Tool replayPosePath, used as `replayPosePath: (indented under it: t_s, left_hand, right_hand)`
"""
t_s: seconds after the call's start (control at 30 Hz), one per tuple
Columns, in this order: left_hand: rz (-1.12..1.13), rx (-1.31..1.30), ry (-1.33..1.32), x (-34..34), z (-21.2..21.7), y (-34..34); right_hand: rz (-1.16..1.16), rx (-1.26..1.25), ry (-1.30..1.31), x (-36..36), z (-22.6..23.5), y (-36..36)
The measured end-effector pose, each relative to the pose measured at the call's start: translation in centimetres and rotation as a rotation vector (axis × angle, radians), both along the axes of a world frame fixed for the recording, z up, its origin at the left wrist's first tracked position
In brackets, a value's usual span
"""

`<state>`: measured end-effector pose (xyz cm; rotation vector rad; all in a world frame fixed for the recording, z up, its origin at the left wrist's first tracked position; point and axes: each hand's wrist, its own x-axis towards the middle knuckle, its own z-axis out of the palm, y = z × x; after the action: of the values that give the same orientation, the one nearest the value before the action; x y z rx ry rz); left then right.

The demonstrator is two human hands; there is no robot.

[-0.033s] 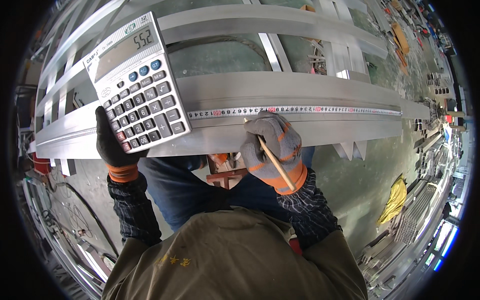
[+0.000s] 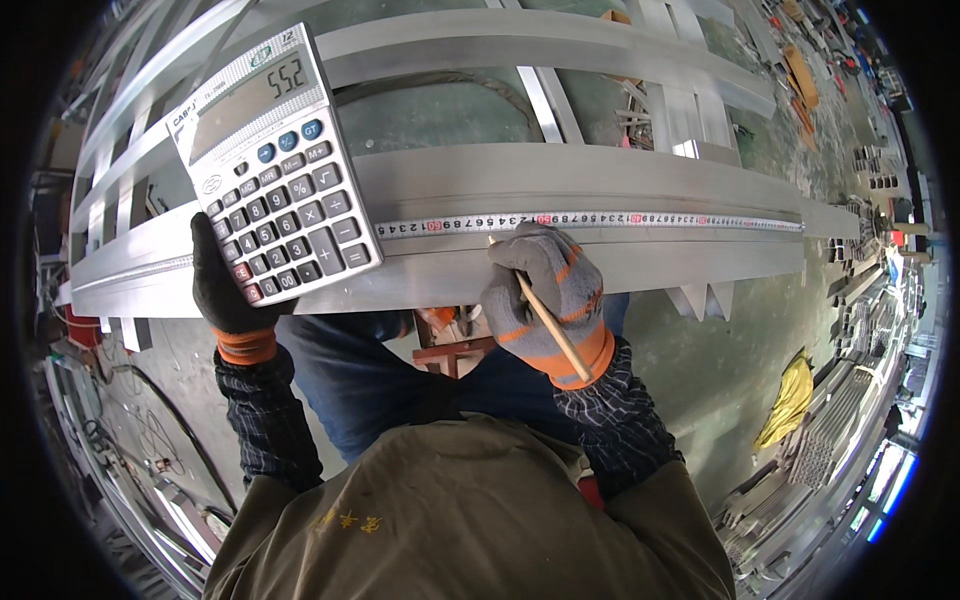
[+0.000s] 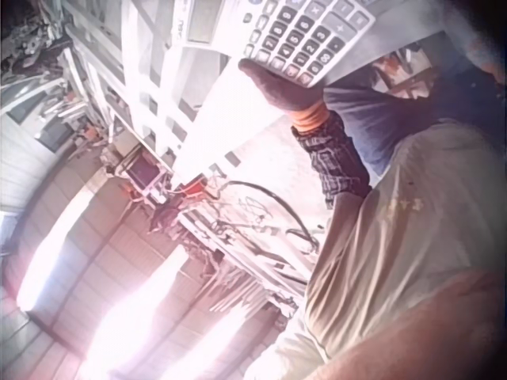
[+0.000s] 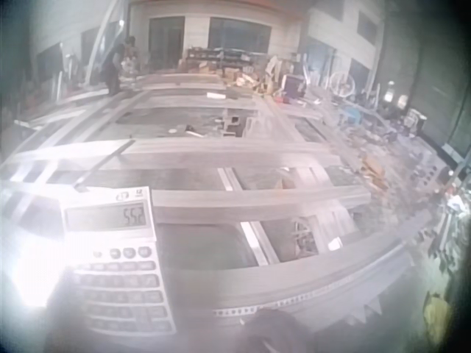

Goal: The person measures a metal frame using a tape measure and calculator, then marks measurements with a pencil. They use a try square to draw perpendicular lines on the metal surface.

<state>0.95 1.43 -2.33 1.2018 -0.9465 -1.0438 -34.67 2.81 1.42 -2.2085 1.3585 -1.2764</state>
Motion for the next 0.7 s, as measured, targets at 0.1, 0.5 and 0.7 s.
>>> replayPosePath:
  t_s: [0.1,0.5,0.7]
  left_hand:
    - [-0.231,-0.010,0.618,-0.8,2.0,-0.4]
    - [-0.289,-0.033,0.748,-1.4,2.6,-0.4]
    - [-0.303,-0.076,0.680,-0.8,1.6,-0.4]
  right_hand:
    - [0.001,-0.006,0.018,-0.1,-0.1,0.0]
    - [-0.025,-0.017,0.044,-0.3,-1.0,0.0]
    - [0.046,0.027,-0.018,-0.6,-0.3,0.0]
